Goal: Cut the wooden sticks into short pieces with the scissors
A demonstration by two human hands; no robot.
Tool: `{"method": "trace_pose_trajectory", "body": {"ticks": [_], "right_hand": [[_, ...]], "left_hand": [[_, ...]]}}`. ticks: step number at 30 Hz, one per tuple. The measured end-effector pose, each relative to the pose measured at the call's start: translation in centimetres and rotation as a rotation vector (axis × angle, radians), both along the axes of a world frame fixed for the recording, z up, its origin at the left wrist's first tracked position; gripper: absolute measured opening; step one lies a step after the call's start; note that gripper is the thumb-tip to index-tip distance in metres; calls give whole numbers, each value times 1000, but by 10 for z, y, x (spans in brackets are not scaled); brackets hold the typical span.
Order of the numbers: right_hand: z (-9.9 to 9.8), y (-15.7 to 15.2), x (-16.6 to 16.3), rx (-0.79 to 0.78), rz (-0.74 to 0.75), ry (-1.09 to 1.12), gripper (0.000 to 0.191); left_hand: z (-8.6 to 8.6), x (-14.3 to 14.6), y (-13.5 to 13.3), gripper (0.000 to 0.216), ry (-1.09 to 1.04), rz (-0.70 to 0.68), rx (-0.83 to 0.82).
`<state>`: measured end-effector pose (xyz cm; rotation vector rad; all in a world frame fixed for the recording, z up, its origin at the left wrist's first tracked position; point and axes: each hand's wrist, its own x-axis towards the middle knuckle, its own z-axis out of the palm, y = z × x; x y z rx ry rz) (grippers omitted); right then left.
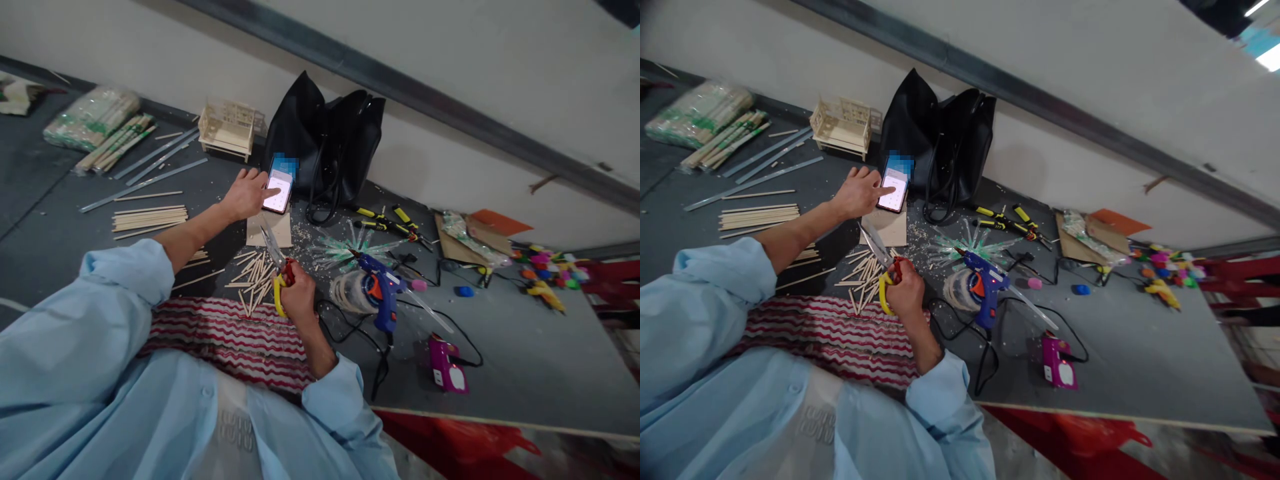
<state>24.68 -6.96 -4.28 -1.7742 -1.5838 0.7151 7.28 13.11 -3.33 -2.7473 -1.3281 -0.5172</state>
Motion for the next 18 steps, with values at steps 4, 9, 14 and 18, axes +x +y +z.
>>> {"method": "trace_pose_trajectory", "body": {"ticks": [4,9,14,18], "right_hand": [[2,0,0,6,5,-8,15],[0,0,0,23,7,-16,15],[0,1,0,43,3,-26,14],[1,2,0,45,4,-28,10]], "left_hand": [[2,0,0,39,29,1,-7],[4,0,-2,40,64,-8,46],[13,1,-7,42,-2,13,60],[23,1,-13,36,-178,84,56]]}}
